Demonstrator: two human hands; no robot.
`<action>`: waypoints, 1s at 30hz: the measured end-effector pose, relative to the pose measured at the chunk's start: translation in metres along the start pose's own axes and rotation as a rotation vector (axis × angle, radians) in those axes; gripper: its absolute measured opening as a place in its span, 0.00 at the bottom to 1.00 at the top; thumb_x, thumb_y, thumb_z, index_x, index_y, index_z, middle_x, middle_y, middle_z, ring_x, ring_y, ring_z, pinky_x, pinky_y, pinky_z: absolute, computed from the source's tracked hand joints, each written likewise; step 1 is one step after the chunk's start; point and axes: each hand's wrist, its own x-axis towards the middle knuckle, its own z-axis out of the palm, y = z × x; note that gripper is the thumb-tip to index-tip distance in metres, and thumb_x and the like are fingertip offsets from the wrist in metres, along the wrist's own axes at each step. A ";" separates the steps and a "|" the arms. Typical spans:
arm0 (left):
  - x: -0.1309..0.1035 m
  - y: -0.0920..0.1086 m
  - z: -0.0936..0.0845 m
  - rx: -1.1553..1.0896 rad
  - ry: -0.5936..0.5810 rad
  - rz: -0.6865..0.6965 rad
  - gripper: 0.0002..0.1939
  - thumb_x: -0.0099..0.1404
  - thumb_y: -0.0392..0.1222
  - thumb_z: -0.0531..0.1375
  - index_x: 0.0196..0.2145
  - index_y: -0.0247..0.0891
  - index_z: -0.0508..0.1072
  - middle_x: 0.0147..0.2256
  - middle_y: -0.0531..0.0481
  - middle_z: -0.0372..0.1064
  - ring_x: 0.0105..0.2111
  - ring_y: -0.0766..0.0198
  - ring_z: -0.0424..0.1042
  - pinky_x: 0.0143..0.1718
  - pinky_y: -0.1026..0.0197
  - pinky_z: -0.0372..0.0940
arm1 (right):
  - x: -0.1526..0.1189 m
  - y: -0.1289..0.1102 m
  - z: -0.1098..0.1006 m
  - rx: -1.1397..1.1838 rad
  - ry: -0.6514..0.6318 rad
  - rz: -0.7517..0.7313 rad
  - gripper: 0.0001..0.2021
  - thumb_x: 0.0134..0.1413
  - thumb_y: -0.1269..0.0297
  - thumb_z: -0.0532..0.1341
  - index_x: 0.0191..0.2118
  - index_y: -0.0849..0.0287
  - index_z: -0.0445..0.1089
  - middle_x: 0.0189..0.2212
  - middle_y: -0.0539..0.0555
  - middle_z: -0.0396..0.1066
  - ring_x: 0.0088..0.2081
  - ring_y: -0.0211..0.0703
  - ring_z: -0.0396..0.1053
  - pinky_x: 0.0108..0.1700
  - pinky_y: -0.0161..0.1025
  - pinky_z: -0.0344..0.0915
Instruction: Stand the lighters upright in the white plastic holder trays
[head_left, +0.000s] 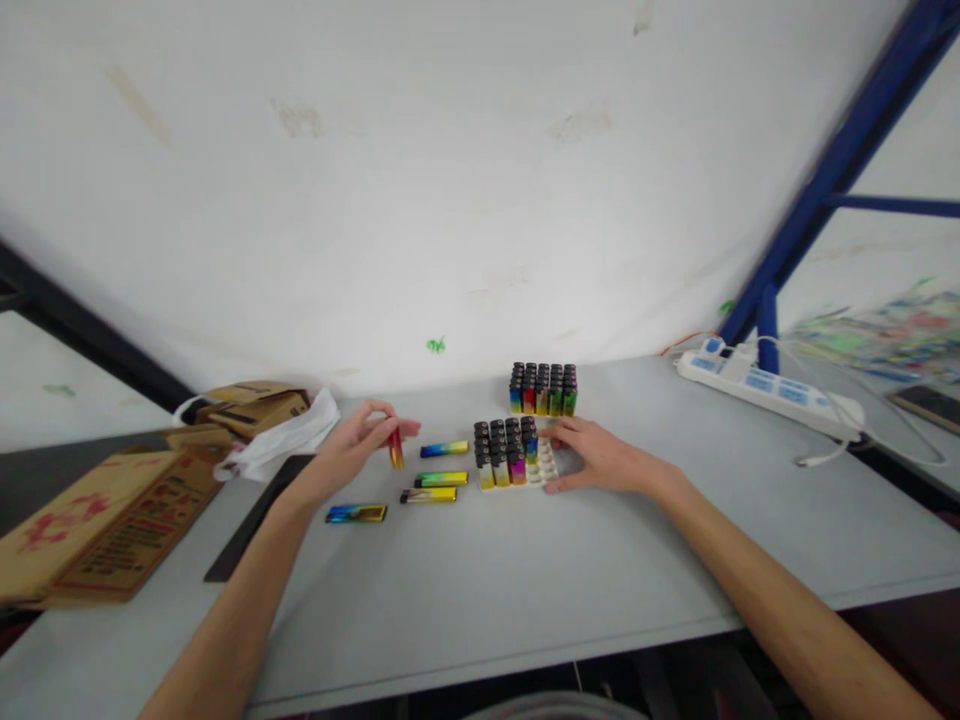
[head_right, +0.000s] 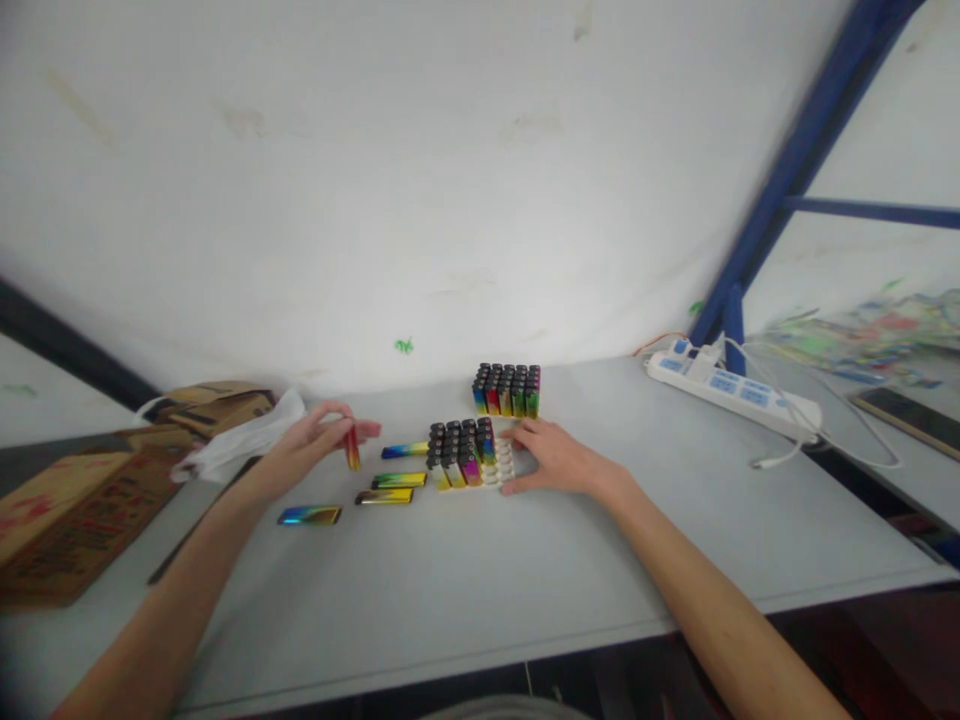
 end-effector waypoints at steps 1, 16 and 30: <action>0.002 0.002 0.009 -0.146 0.033 -0.022 0.20 0.66 0.59 0.62 0.42 0.42 0.64 0.43 0.42 0.79 0.43 0.53 0.79 0.49 0.47 0.71 | 0.000 0.000 0.000 0.003 0.004 0.002 0.40 0.50 0.37 0.68 0.61 0.60 0.66 0.51 0.63 0.70 0.51 0.59 0.69 0.55 0.53 0.66; 0.000 0.061 0.118 -0.370 0.129 -0.023 0.24 0.67 0.60 0.59 0.25 0.37 0.63 0.18 0.58 0.57 0.16 0.75 0.49 0.16 0.71 0.44 | 0.000 0.000 0.001 -0.007 0.009 -0.001 0.40 0.49 0.38 0.69 0.60 0.61 0.66 0.51 0.64 0.70 0.52 0.60 0.69 0.56 0.53 0.66; -0.009 0.037 0.122 0.092 0.246 0.093 0.18 0.65 0.47 0.55 0.21 0.40 0.55 0.20 0.58 0.47 0.21 0.70 0.49 0.21 0.66 0.47 | -0.001 0.006 0.004 0.008 0.010 -0.002 0.38 0.49 0.38 0.69 0.60 0.58 0.67 0.52 0.63 0.70 0.53 0.60 0.68 0.57 0.54 0.65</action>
